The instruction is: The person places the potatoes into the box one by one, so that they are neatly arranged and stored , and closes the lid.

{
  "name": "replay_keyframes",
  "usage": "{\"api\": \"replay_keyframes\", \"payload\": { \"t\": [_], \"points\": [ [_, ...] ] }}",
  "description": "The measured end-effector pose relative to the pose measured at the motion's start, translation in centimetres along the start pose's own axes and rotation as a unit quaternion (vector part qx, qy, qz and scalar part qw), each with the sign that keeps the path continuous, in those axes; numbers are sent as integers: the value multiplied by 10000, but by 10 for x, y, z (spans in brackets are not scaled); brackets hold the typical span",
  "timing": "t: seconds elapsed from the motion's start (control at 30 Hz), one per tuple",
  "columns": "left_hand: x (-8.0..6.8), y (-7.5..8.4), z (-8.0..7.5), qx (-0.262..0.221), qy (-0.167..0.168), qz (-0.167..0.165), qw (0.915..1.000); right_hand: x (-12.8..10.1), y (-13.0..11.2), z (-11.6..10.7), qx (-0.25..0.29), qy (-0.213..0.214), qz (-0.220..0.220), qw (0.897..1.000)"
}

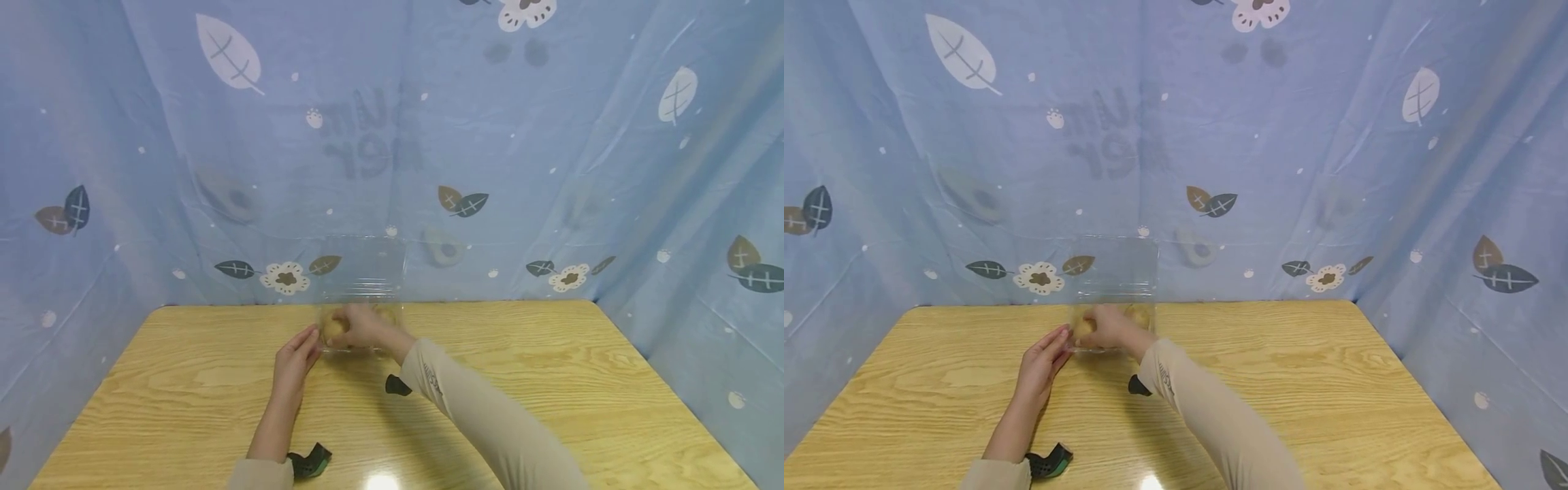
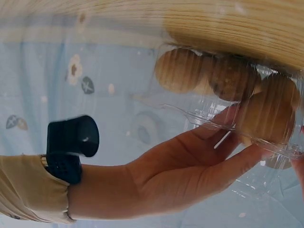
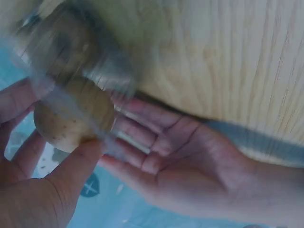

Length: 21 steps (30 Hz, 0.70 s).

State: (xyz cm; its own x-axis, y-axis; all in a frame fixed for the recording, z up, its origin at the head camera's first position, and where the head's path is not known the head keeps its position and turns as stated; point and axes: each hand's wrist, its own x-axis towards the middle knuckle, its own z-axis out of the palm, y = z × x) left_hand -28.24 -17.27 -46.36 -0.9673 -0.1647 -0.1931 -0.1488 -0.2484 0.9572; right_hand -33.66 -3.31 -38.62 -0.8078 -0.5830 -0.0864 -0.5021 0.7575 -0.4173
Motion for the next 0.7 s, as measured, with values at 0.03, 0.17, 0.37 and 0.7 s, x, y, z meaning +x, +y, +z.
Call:
{"api": "replay_keyframes", "payload": {
  "t": [0.03,0.17,0.37,0.7],
  "points": [
    [0,0,0,-2,-4,2,10000,0,1,2,-46,58,-35,10000],
    [-1,1,1,27,-24,42,10000,0,2,9,-211,342,-189,9990],
    [-1,3,1,-12,-32,77,10000,-1,2,13,-233,637,-280,9973],
    [-1,1,-5,431,18,251,9988,-6,17,8,631,1723,-505,9817]
  ]
}}
